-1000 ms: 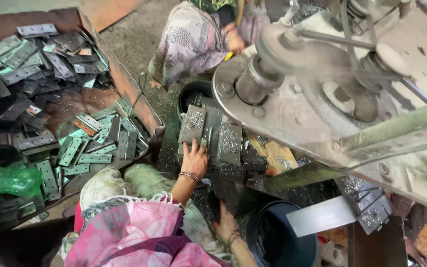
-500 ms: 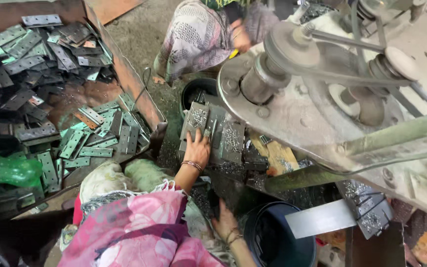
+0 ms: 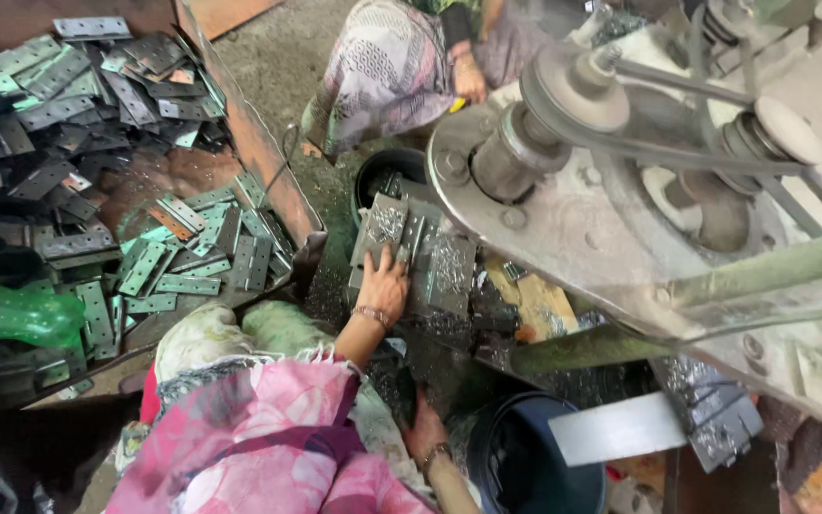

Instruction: The person repeatedly picks small metal parts from a bin, places them on a grinding machine, and operates the machine to grind the parts. After grinding, the parts are returned to the bin. The process is repeated continuously.

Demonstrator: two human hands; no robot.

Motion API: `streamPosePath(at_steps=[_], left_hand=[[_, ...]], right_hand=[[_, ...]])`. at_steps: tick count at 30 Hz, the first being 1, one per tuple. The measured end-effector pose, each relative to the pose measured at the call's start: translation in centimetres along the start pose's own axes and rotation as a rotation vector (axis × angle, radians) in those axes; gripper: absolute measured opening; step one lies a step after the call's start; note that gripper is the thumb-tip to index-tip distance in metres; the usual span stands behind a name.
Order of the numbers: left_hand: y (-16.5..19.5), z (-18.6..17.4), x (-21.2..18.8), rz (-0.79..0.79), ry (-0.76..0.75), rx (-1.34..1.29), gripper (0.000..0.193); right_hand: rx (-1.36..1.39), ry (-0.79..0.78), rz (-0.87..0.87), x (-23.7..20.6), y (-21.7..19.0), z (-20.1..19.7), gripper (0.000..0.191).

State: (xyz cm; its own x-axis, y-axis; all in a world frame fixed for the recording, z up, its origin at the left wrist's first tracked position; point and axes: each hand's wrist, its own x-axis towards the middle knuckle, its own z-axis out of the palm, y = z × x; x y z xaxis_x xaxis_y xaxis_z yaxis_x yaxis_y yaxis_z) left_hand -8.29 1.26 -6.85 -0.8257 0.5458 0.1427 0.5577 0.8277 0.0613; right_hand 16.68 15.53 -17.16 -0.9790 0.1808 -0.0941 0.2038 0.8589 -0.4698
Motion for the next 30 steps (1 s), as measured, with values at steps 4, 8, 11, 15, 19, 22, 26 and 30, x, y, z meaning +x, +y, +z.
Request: streamPosePath(at_steps=[4, 8, 11, 15, 19, 22, 26, 30], left_hand=[[0.2, 0.3, 0.4, -0.016, -0.045, -0.044, 0.038], [0.2, -0.1, 2.2, -0.028, -0.015, -0.005, 0.039], [-0.1, -0.6, 2.8, -0.036, 0.015, -0.012, 0.038], [-0.2, -1.7, 2.6, -0.035, 0.028, -0.024, 0.037], [-0.6, -2.8, 1.9, -0.031, -0.018, 0.036, 0.036], [-1.9, -3.2, 0.6, 0.039, 0.045, 0.022, 0.036], [-5.4, -2.7, -2.7, 0.001, 0.264, -0.156, 0.035], [-12.5, -3.3, -6.9, -0.278, 0.338, -0.139, 0.035]], right_hand=[[0.027, -0.175, 0.042, 1.2, -0.3, -4.6, 0.083], [-0.083, -0.205, 0.152, 1.0, -1.7, -4.5, 0.088], [-0.108, -0.021, 0.052, -0.3, -1.9, -1.0, 0.095], [-0.021, 0.045, -0.094, 0.5, -0.1, 1.8, 0.095], [0.011, -0.079, 0.092, 1.6, 0.8, 1.1, 0.097], [-0.070, -0.206, 0.190, 2.5, 0.7, -1.5, 0.094], [-0.199, -0.245, 0.056, 4.6, 0.5, -5.3, 0.087], [-0.405, -0.349, 0.142, 6.7, -1.3, -6.4, 0.091]])
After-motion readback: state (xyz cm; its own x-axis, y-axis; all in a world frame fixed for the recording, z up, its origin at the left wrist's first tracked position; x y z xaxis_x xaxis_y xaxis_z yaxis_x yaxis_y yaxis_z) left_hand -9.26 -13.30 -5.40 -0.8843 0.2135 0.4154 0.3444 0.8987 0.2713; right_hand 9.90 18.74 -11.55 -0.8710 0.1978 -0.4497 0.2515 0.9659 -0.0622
